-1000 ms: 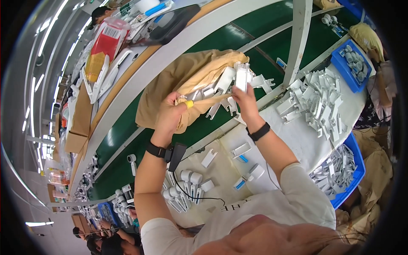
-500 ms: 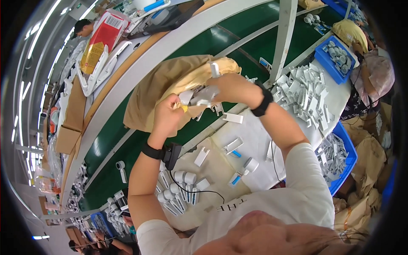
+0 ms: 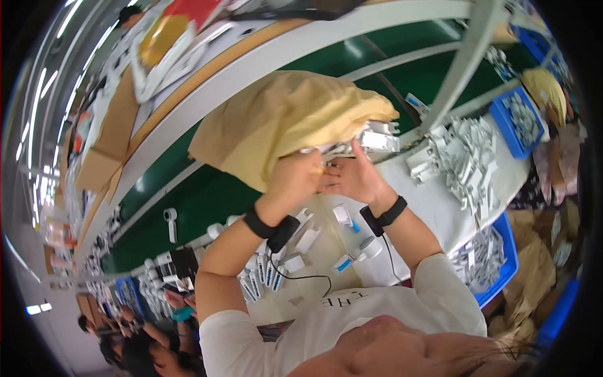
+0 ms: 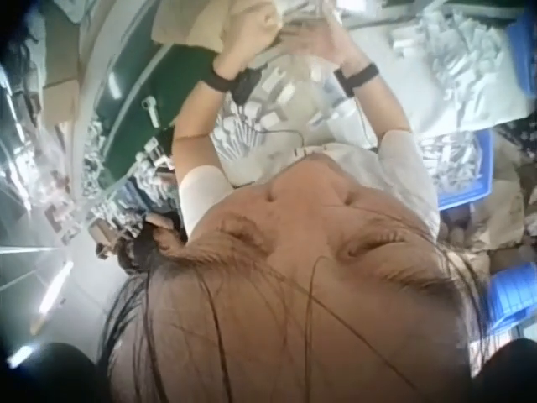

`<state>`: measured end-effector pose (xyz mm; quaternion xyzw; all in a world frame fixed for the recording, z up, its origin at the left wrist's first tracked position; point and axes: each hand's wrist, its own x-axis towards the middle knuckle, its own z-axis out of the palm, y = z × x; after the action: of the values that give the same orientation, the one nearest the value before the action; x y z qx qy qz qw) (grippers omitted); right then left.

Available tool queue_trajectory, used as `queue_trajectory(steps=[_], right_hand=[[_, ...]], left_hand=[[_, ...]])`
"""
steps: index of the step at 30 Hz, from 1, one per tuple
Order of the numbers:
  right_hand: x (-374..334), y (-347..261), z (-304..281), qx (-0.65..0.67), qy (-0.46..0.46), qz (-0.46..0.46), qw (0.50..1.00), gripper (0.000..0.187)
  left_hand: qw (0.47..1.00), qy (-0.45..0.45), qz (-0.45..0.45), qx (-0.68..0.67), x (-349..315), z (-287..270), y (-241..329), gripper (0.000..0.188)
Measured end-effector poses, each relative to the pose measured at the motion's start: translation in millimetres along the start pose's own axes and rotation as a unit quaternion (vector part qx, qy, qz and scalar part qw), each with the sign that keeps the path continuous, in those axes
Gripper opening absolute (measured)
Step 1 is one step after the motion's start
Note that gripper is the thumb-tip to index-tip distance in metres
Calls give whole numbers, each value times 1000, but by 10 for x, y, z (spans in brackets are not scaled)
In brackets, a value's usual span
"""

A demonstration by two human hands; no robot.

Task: The person assembles handheld fans by joining fan heads and handles together before placing the units on the table. They periodically reach into a large bag to retrieve more plastic components to continue the assembly.

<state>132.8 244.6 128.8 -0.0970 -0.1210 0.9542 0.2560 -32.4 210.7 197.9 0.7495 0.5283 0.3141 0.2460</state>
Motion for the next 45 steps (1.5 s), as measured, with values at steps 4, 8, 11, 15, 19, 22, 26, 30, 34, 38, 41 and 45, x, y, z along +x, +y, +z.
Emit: queue_trajectory(steps=[4,8,11,15,19,22,26,30,34,38,41,45], right_hand=[[181,-70,297,-99,98,-1,990,51],[389,46,-219,-145,226,-83,960,35],[378,28,-298,-204,243,-37,948,31],[509,40,174,-110,318,49,940,36],[528,183,380,-107,340,-51,933,39],[714,388,248,-161,342,-111,919,39],[725,450,-61,-180,359,-123,907,35],[467,450,-89,-154,374,-143,903,34],[541,714,-14,-199,427,-141,871,40],[347,765,19,-289,521,-155,788,44],[401,699,-43,-266,495,-169,810,33],[137,650,177,-135,411,-164,887,35]], left_hand=[[934,33,263,240,-93,242,21,10],[907,9,288,307,-268,466,-5,7],[873,8,350,339,-288,533,-52,5],[878,-96,361,300,-430,544,-195,3],[853,-35,417,311,-429,452,-238,7],[851,-30,443,281,-455,362,-374,5],[880,-92,464,-51,-415,-276,-595,11],[963,110,234,74,37,-1270,-1281,18],[963,256,-5,83,141,-1728,-2982,41],[947,267,-50,174,379,-1571,-3699,43],[928,227,-152,254,72,-1680,-3785,43],[904,207,-276,254,-970,-1802,-3867,40]])
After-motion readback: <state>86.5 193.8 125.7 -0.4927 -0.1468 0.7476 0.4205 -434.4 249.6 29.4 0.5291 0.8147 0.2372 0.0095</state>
